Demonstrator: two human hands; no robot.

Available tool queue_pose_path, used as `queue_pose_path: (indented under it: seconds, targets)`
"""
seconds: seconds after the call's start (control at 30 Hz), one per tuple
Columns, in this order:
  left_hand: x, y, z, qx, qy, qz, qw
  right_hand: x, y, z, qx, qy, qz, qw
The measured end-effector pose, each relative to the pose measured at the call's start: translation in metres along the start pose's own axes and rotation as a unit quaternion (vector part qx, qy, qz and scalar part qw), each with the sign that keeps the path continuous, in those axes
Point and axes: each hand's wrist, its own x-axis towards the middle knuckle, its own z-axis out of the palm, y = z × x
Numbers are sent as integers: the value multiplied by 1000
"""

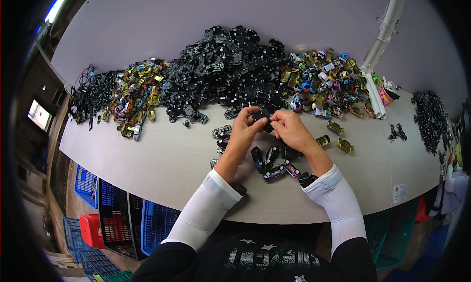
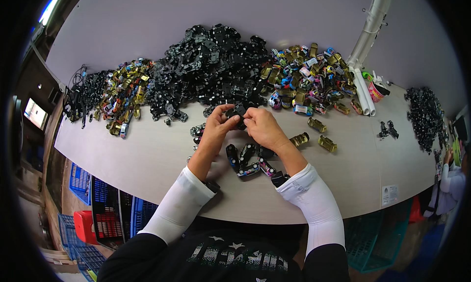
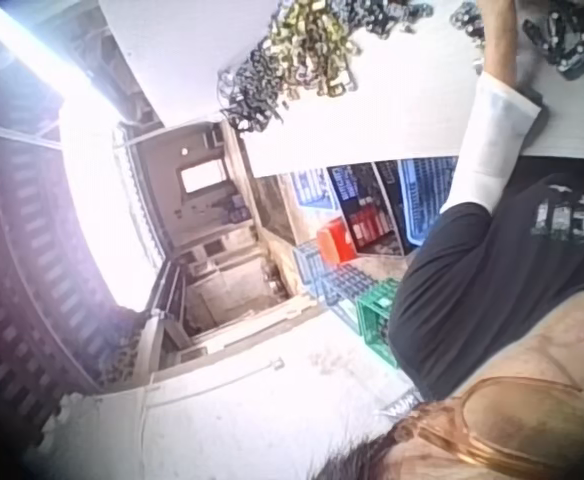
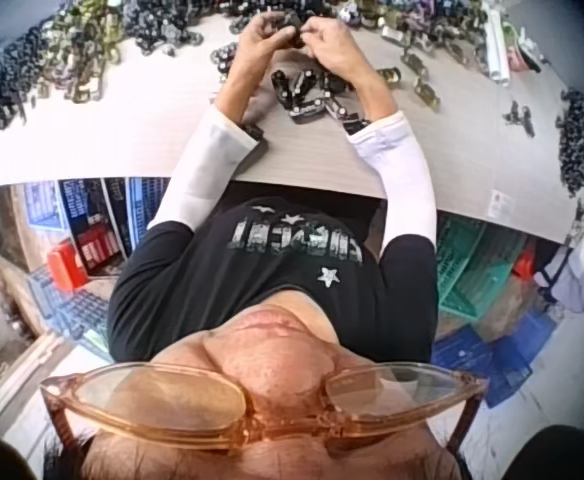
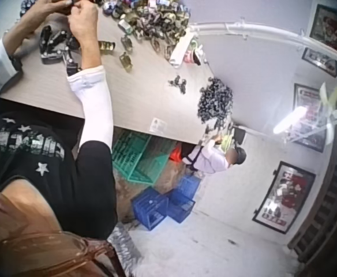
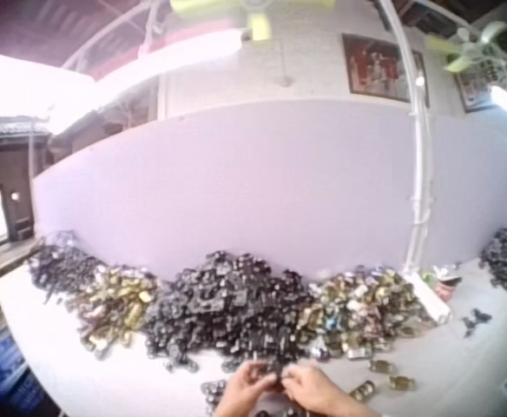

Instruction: The person assembles toy cars by hand by picking up car bodies and chassis, pressing them together, and placing the completed toys on the table or into a blue crate.

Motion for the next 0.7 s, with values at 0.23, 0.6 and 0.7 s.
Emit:
queue_pose_path:
  seconds: [0.23,0.6,0.7]
  targets:
    - [-6,14,4,-58,-71,-51,994,-3,-14,-18,243,-18,138,960]
    - [-11,18,8,-52,-110,-79,989,-6,-16,-17,311,-68,166,933]
    - [-11,17,7,-37,-110,-76,990,-6,-17,-15,297,-64,172,937]
